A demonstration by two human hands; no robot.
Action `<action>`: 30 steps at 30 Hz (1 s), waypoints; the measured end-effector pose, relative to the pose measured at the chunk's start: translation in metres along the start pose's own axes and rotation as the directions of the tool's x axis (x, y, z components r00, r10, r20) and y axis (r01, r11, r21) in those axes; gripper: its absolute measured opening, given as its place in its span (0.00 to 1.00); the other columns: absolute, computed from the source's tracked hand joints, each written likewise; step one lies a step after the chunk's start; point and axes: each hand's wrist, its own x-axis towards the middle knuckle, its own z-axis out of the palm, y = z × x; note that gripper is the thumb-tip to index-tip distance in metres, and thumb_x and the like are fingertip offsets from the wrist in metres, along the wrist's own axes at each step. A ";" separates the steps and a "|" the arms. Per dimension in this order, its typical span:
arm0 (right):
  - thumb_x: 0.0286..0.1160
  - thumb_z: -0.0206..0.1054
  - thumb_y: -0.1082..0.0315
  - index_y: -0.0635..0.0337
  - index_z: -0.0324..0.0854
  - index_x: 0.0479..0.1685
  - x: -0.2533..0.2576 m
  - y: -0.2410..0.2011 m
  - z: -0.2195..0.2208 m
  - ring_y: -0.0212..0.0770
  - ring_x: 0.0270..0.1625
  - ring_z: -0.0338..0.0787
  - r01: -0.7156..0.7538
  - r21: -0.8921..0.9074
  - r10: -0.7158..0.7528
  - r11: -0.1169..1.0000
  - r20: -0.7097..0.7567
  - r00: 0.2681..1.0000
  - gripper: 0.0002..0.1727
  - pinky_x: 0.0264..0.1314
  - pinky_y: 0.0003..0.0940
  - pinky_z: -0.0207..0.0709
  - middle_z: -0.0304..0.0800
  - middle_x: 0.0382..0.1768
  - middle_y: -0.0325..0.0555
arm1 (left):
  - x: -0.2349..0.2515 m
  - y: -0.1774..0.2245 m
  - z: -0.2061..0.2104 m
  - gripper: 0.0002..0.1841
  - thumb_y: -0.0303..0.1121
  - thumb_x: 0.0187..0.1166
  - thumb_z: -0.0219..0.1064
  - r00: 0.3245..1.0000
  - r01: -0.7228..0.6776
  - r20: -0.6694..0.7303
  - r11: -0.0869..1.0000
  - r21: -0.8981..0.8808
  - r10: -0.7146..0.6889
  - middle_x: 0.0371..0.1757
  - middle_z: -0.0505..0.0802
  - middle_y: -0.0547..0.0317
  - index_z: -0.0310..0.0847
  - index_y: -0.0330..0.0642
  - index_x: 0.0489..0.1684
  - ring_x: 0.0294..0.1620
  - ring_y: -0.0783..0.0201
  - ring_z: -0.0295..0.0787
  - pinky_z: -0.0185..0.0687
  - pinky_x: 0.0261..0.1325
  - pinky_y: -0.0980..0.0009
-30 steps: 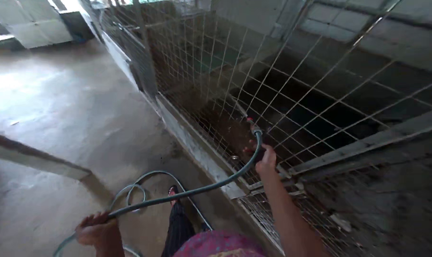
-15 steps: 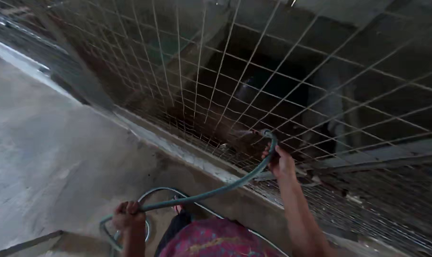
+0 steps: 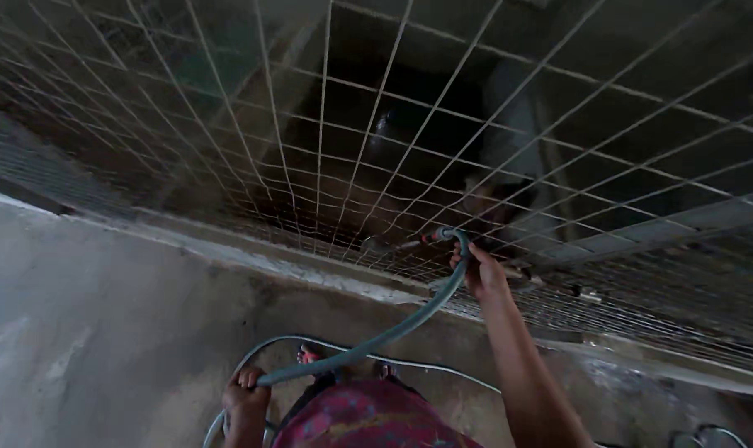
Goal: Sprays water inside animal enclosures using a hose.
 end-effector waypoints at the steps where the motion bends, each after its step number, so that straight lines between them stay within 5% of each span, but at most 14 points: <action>1: 0.96 0.44 0.65 0.63 0.77 0.49 0.000 0.000 0.000 0.30 0.23 0.89 -0.004 0.006 0.004 1.000 -0.005 1.000 0.16 0.29 0.24 0.87 0.88 0.27 0.38 | 0.004 -0.003 -0.004 0.28 0.33 0.90 0.33 0.999 0.028 -0.016 1.000 -0.005 -0.028 0.03 0.68 0.74 0.59 0.55 0.08 0.02 0.80 0.62 0.60 0.09 0.87; 7: 0.96 0.44 0.65 0.61 0.77 0.47 0.002 0.002 0.003 0.27 0.23 0.88 -0.009 0.029 0.009 1.000 -0.006 1.000 0.16 0.28 0.21 0.86 0.87 0.27 0.37 | 0.003 -0.013 -0.017 0.26 0.32 0.89 0.34 0.991 0.123 -0.061 0.992 0.010 -0.122 0.04 0.69 0.73 0.63 0.53 0.11 0.02 0.79 0.62 0.63 0.10 0.87; 30: 0.96 0.43 0.64 0.61 0.77 0.48 0.002 0.002 0.000 0.27 0.22 0.87 -0.031 0.079 0.031 0.996 0.010 0.999 0.17 0.26 0.20 0.85 0.87 0.27 0.38 | -0.009 -0.014 -0.024 0.28 0.32 0.91 0.32 0.994 0.095 -0.050 0.995 -0.024 -0.096 0.04 0.69 0.74 0.62 0.52 0.10 0.02 0.80 0.63 0.62 0.10 0.88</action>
